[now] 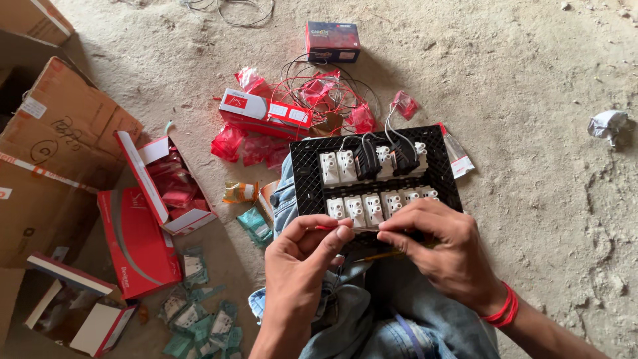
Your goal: The person sits on the floor and wires a black switchboard with multiple white switches. They strip red and black wires with pliers, insert them into terminal screws, and tighten the connections with a screwdriver.
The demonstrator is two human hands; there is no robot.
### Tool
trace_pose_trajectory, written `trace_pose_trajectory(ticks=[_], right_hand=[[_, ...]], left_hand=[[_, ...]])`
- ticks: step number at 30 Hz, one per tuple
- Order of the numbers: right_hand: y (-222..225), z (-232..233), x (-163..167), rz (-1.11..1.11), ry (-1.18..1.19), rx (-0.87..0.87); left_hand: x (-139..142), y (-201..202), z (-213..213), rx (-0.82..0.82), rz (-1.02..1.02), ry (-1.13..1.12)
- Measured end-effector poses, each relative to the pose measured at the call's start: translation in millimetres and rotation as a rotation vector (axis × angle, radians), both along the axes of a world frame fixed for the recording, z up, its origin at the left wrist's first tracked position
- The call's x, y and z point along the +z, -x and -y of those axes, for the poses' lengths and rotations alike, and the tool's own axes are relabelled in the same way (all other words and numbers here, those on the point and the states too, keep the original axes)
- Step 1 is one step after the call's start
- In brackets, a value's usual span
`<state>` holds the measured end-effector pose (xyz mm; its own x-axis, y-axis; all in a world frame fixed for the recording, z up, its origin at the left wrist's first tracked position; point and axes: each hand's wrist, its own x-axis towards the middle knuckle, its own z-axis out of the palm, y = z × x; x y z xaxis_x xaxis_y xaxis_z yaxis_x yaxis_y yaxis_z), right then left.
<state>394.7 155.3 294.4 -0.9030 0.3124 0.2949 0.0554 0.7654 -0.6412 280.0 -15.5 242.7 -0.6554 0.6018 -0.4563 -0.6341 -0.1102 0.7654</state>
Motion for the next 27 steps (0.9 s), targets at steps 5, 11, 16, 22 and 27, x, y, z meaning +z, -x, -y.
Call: trace_pose_trajectory(ticks=[5, 11, 16, 22, 27], right_hand=[[3, -2, -1, -0.019, -0.123, -0.070], [6, 0, -1, -0.060, -0.310, -0.098], [8, -2, -3, -0.093, -0.354, -0.120], [9, -8, -6, -0.055, -0.310, -0.119], [9, -10, -6, -0.017, -0.275, -0.123]], left_hand=[[-11, 1, 1, 0.020, -0.141, -0.005], [-12, 3, 1, 0.047, -0.363, 0.086], [-1, 5, -2, 0.072, -0.403, 0.176], [5, 7, -4, 0.060, -0.440, 0.221], [2, 8, -4, 0.058, -0.452, 0.216]])
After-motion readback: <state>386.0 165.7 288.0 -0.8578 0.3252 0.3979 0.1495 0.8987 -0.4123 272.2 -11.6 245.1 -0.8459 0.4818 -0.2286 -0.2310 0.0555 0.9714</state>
